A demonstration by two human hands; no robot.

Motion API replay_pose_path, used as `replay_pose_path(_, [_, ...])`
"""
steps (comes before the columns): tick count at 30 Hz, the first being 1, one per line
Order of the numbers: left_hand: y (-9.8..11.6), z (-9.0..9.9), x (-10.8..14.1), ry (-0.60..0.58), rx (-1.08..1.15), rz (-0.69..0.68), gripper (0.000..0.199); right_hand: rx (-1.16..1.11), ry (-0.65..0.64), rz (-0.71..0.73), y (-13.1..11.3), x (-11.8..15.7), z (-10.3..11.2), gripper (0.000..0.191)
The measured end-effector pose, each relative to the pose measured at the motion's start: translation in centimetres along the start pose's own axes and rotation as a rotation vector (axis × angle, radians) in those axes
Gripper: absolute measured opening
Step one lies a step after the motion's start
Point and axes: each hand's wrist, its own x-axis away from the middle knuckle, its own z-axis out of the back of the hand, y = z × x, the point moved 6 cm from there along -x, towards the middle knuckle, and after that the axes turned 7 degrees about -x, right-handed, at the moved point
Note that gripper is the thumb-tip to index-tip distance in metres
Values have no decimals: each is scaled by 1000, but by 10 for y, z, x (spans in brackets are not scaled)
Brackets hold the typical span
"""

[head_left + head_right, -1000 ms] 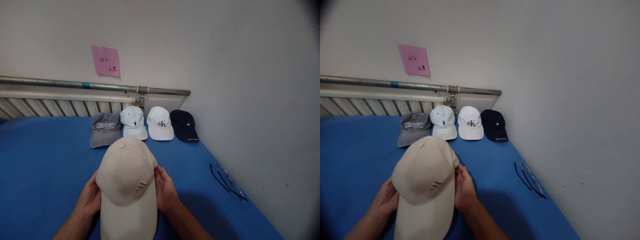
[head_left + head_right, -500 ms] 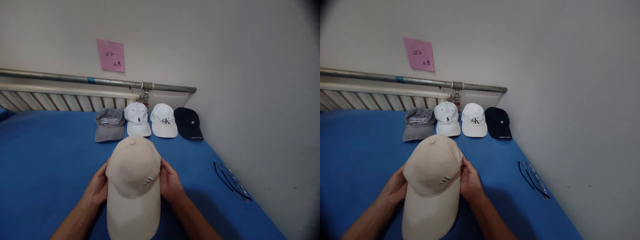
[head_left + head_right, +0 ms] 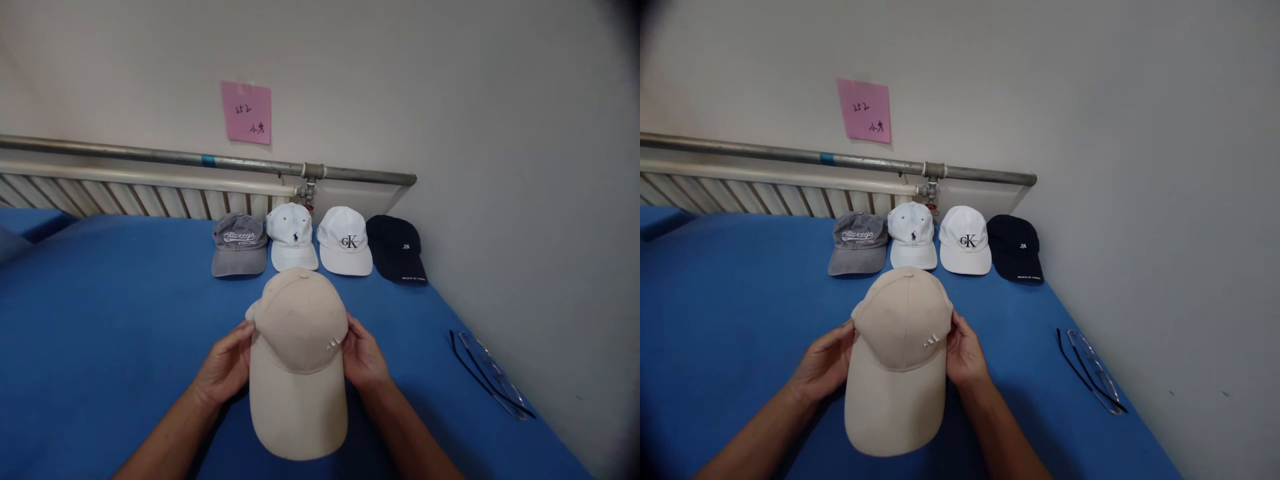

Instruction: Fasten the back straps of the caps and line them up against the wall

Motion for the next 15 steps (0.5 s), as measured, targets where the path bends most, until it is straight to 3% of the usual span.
replay_pose_path(10, [-3,9,-1,143,-29,-9,16,-34,87,5,4,8,-8,18])
replay_pose_path(15, [-6,6,0,153,10,-21,15,-11,81,12,5,7,-9,15])
